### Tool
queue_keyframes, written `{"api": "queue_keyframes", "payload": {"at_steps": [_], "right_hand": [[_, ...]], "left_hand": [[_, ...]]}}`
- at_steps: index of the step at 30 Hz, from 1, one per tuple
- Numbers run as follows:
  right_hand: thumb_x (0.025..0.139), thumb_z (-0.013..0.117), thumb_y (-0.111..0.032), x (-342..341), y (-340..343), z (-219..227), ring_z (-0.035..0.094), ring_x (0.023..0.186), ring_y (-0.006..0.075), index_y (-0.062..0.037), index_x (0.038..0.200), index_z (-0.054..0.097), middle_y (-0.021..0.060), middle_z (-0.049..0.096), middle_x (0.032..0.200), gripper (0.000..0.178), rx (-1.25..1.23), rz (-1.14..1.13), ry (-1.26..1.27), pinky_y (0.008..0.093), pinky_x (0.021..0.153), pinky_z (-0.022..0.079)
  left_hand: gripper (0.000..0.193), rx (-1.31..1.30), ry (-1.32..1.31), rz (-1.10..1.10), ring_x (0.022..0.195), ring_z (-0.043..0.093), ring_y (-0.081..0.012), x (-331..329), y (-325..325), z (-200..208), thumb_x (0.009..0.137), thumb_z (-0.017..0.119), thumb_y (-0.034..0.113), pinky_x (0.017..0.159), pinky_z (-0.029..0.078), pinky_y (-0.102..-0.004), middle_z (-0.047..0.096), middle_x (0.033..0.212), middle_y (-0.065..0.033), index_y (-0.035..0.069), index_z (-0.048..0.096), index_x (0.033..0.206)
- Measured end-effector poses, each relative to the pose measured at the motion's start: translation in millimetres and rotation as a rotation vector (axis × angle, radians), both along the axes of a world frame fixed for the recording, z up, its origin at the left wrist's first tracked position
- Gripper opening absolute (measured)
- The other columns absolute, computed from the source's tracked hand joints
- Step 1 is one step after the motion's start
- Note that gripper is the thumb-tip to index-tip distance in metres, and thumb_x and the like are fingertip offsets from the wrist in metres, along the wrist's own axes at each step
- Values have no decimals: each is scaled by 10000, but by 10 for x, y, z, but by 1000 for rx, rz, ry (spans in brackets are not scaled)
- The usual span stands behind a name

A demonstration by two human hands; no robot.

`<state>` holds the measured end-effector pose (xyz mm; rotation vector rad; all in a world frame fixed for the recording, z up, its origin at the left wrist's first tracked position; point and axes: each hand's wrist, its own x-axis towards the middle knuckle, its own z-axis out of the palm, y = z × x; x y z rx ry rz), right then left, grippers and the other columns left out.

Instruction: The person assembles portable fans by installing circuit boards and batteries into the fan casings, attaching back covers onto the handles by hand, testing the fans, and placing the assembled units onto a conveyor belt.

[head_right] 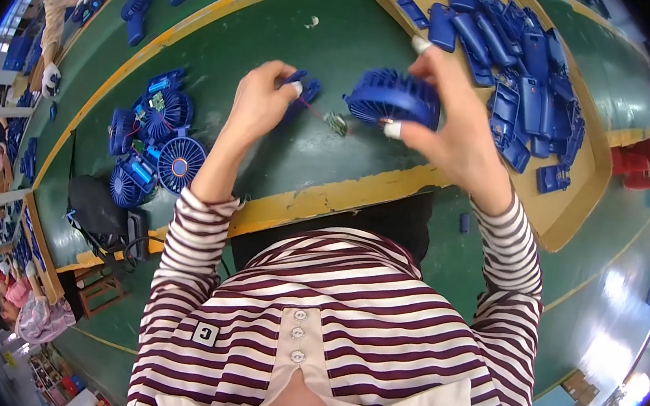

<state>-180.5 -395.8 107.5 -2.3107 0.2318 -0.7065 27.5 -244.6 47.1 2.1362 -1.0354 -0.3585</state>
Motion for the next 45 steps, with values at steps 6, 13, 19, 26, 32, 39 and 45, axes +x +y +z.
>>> {"api": "queue_keyframes", "payload": {"at_steps": [6,13,19,26,32,39,45], "right_hand": [[810,600,-144,335,-84,-96,556,868,94,24,1090,552,35,591,954,330,617,-48,-12,216,793,437],[842,576,-226,947,230,-249,524,725,56,46,964,602,11,590,799,299,881,-33,1,193,640,424],[831,582,-275,1296,476,-479,561,669,103,44,942,613,79,620,725,339,608,61,22,247,601,451],[845,561,-261,1388,514,-476,544,692,86,44,948,605,62,608,739,325,486,95,51,228,621,444],[853,560,-241,1406,527,-464,509,699,47,30,962,606,13,590,757,295,613,96,108,194,616,423],[857,524,-157,1220,553,-439,542,840,166,26,1028,525,108,551,917,251,253,95,-127,264,751,431],[634,645,-22,626,705,-377,564,815,293,3,921,551,157,582,932,303,-125,163,-128,344,712,444]], "left_hand": [[250,-249,1246,69,688,620,-267,-321,378,126,816,447,87,653,515,-330,617,919,-228,-24,496,1036],[239,-361,1295,133,696,629,-224,-495,694,16,792,542,49,640,533,-324,623,835,-147,-15,522,1022],[227,-305,1217,131,670,640,-208,-573,737,61,777,485,-3,573,532,-287,625,841,-144,-26,517,1001],[209,-415,1150,120,680,605,-124,-547,779,128,817,563,82,613,500,-229,635,862,-112,-21,536,997],[253,-367,803,137,566,582,-100,-570,726,-12,865,566,193,505,463,-223,630,707,-70,-53,544,918],[212,-471,1081,344,537,595,-165,-481,842,86,878,542,199,496,499,-261,618,724,-118,-12,542,884],[271,-430,1214,355,542,603,-172,-379,817,60,865,558,272,477,496,-267,625,728,-134,2,536,884]]}}
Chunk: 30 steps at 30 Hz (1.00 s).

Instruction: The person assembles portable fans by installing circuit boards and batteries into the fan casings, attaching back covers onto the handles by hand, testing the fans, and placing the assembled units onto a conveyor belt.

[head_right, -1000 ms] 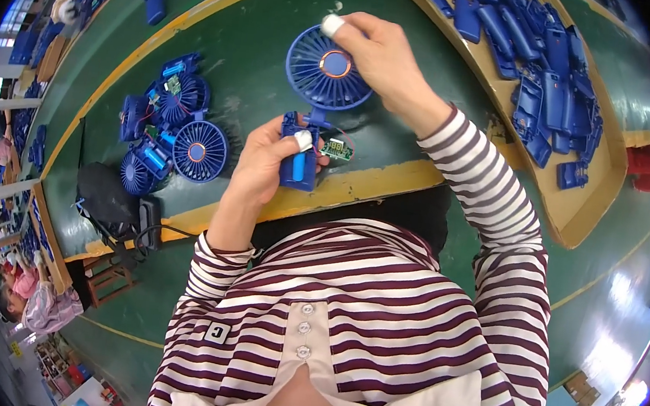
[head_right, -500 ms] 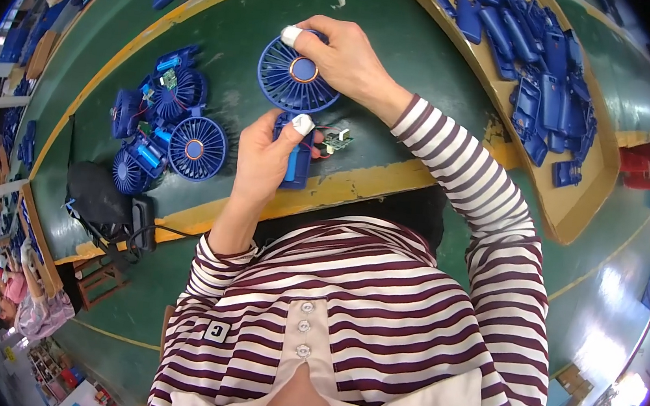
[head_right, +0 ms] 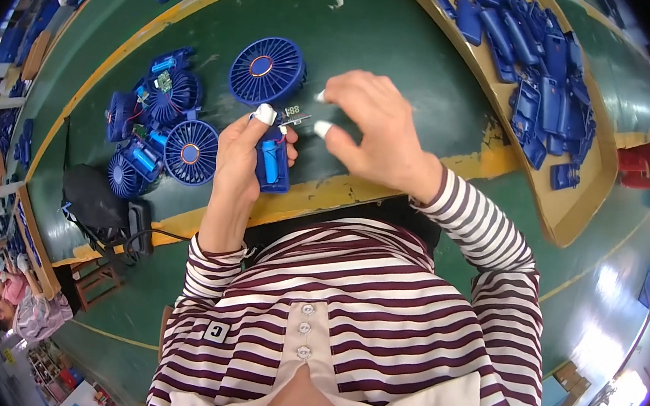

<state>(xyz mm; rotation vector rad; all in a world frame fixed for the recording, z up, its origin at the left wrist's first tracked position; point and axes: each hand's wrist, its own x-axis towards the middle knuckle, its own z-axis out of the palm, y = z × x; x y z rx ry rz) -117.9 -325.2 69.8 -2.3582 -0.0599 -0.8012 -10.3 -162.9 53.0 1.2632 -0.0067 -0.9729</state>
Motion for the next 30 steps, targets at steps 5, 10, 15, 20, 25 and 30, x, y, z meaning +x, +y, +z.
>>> {"api": "queue_keyframes", "payload": {"at_steps": [5,10,15,20,25,30], "right_hand": [[617,631,-8,82,104,-67,570,761,263,-13,828,556,107,584,843,224,-88,18,-81,347,684,425],[624,635,-4,73,167,-74,572,735,224,-32,785,564,72,575,801,178,-135,21,-95,339,675,413],[619,632,-27,20,352,-112,566,746,189,-61,775,577,47,585,830,169,-155,1,-144,381,771,425],[591,631,-80,11,473,-154,567,837,196,-94,741,589,34,591,918,157,-168,-105,-174,497,893,367],[584,643,-71,14,455,-278,588,911,216,-103,739,597,29,615,876,166,-219,-86,-186,547,952,290],[595,630,-19,35,441,-273,600,900,241,-59,738,580,42,631,818,157,-190,-58,-173,550,959,278]], "left_hand": [[284,-28,31,-7,539,601,-168,-37,-21,-29,859,570,283,468,494,-254,622,716,-126,0,543,872],[260,-14,29,22,532,596,-158,-54,-35,-15,865,556,259,464,492,-249,620,729,-117,0,542,869],[245,-97,46,146,592,610,-184,-81,-48,-73,885,465,218,527,507,-283,618,766,-123,-12,543,914],[259,-154,44,126,671,614,-159,-135,-65,-26,898,447,220,604,508,-268,626,819,-108,-6,567,941],[252,-153,7,195,720,603,-128,-162,-105,-30,891,479,214,641,498,-249,627,861,-86,0,584,972],[247,-180,9,178,747,592,-117,-182,-71,-37,882,498,199,654,489,-239,625,878,-83,-5,588,989]]}}
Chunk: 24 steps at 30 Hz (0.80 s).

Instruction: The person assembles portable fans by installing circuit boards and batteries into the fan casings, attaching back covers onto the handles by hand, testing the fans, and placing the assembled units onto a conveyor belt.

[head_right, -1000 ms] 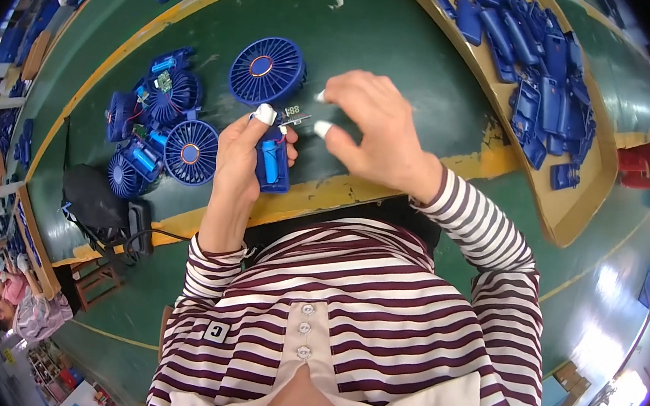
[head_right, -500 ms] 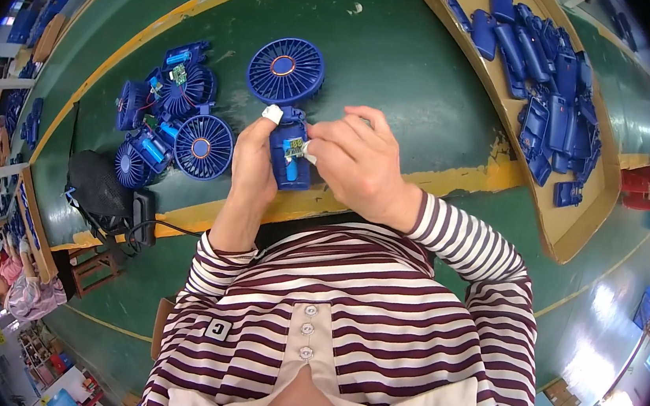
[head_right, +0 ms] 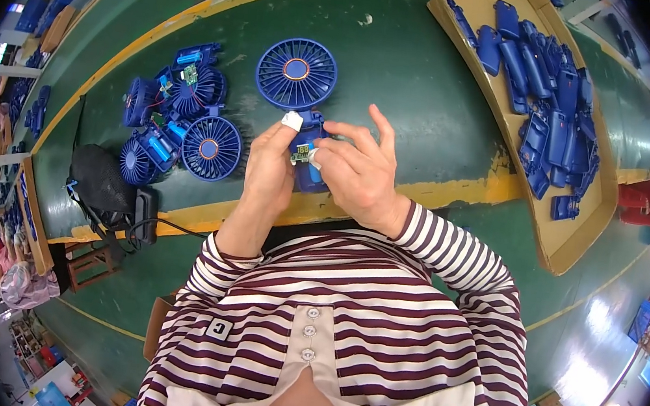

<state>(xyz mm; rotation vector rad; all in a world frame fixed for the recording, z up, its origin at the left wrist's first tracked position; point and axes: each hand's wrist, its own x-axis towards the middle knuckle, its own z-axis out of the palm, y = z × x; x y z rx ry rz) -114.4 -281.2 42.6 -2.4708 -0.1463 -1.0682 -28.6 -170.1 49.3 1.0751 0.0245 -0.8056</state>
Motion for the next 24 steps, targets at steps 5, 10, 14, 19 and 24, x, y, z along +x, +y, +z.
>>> {"api": "queue_keyframes", "payload": {"at_steps": [5,10,14,19,24], "right_hand": [[600,635,-27,-13,-47,52,589,890,234,-59,762,597,33,608,760,169,18,-9,42,559,955,279],[638,581,9,-19,-154,234,571,923,296,-9,774,557,125,583,972,139,113,129,197,543,936,320],[671,548,80,9,-209,221,590,872,280,43,821,542,170,540,1034,154,341,220,266,358,791,479],[685,527,86,68,-248,171,575,784,277,59,852,541,146,530,946,170,297,188,192,328,643,484],[679,514,105,54,-233,145,570,802,282,67,861,537,157,517,975,187,282,209,200,325,666,483]], "left_hand": [[231,-6,76,-60,738,583,-116,-39,5,99,864,472,138,650,479,-233,608,873,-83,-37,578,972],[202,92,125,-59,676,561,-109,-27,2,122,857,457,130,599,456,-234,586,794,-56,-25,572,917],[194,191,173,-110,644,555,-111,21,41,16,852,456,157,547,451,-252,578,774,-55,1,569,872],[199,94,232,-95,642,574,-141,-7,-9,103,844,441,149,542,473,-293,580,780,-63,-14,545,889],[200,67,241,-105,653,590,-149,1,20,93,845,449,152,537,491,-302,592,805,-71,-13,541,908]]}}
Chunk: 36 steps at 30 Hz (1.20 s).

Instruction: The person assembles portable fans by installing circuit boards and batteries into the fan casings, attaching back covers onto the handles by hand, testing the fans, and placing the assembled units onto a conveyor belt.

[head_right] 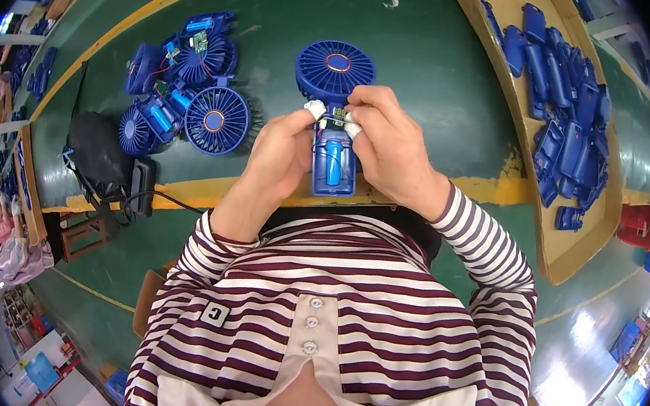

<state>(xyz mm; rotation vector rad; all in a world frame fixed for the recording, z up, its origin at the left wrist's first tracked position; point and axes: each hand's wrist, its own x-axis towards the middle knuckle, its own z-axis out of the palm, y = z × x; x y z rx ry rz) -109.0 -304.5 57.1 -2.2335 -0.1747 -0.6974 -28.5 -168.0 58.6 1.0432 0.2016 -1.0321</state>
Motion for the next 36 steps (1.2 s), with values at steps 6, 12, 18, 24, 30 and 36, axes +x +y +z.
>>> {"api": "queue_keyframes", "payload": {"at_steps": [6,12,18,24,30,36], "right_hand": [[650,507,131,9,3,5,561,840,299,84,885,530,173,503,999,240,-38,27,27,336,704,481],[644,499,141,18,10,29,563,853,307,93,881,513,186,500,1002,242,-123,51,59,339,725,485],[627,511,135,7,9,36,550,870,316,92,888,508,183,494,1019,265,-220,68,93,344,715,484],[638,536,99,3,9,47,530,893,312,90,886,512,174,484,1045,249,-294,97,124,351,700,486],[659,541,35,-7,6,28,525,900,307,87,867,510,176,479,1056,216,-395,143,127,349,703,485],[658,542,-14,-6,2,18,517,859,298,86,856,510,172,474,1043,225,-440,160,127,345,713,477]], "left_hand": [[189,-13,1,0,638,594,-147,4,17,-32,843,452,156,539,507,-308,598,801,-67,3,541,911],[187,-20,4,1,627,589,-141,-6,41,-71,844,446,154,511,503,-306,595,782,-60,6,541,907],[193,23,5,-32,621,580,-130,-13,52,-38,853,428,154,529,498,-301,592,772,-58,7,543,903],[201,-8,23,-22,634,575,-130,-24,62,-81,859,426,169,557,488,-296,591,769,-54,14,547,898],[213,-79,74,-21,670,588,-129,-17,119,-81,853,455,181,614,486,-269,604,803,-53,13,567,921],[146,-9,-68,-161,705,589,-103,-46,127,-136,831,540,90,630,492,-252,616,831,-45,6,591,939]]}}
